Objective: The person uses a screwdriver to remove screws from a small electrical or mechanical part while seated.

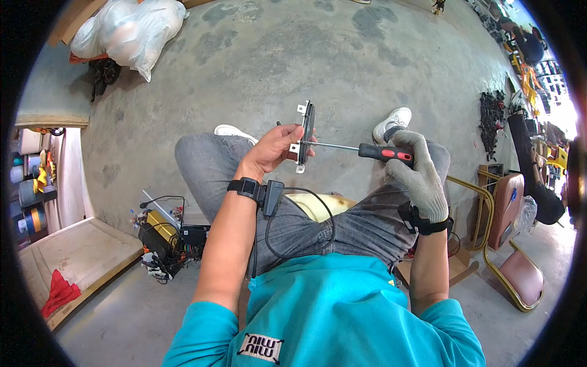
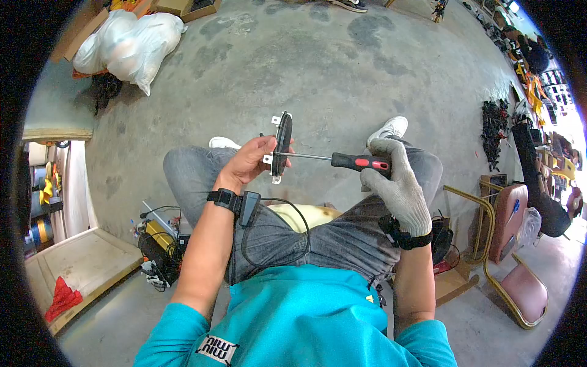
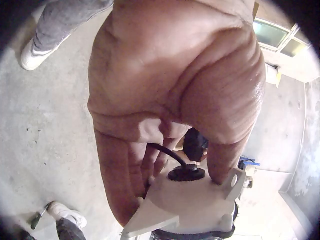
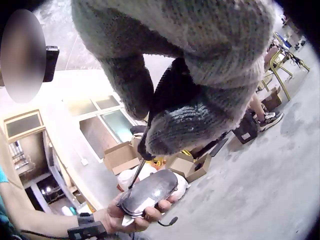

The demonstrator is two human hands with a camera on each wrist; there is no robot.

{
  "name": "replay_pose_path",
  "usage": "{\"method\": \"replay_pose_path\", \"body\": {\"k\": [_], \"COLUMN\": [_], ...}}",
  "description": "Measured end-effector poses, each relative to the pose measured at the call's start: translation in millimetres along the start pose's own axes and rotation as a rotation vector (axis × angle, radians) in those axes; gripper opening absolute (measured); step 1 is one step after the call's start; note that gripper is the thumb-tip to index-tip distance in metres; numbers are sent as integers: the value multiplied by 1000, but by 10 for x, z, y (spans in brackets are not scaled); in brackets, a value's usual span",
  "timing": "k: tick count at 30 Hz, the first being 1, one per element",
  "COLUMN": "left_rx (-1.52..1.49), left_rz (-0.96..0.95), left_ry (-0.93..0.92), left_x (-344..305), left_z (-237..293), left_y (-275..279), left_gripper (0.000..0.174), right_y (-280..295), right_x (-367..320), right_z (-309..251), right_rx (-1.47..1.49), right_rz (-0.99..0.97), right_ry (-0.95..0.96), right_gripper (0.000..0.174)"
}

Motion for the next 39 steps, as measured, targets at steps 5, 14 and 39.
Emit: {"method": "replay_pose_path", "body": {"k": [5,14,39], "left_rx": [7,5,7], "left_rz": [5,17,27], "left_ry": [17,18,30], "left_x": [6,19,20], "left_z": [-7,-23,-35], "left_y": [1,12,30], "left_gripper": [67,66,67], "right_y": [70,66,18], "right_x": [56,32,5], "right_z": [158,149,9], "right_rx": [-9,-7,-137], "right_rz": [-17,-21,46], "right_ry": [-97,-149,82], "right_gripper": [49,44,44]}}
Point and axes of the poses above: each hand's wrist, its own x-axis towards the middle knuckle, its own y-axis out of the back of the hand, z = x × y, the point moved 7 cm from there along x, towards the middle knuckle, and after that the axes turned 11 degrees about y, right-handed, at the moved point
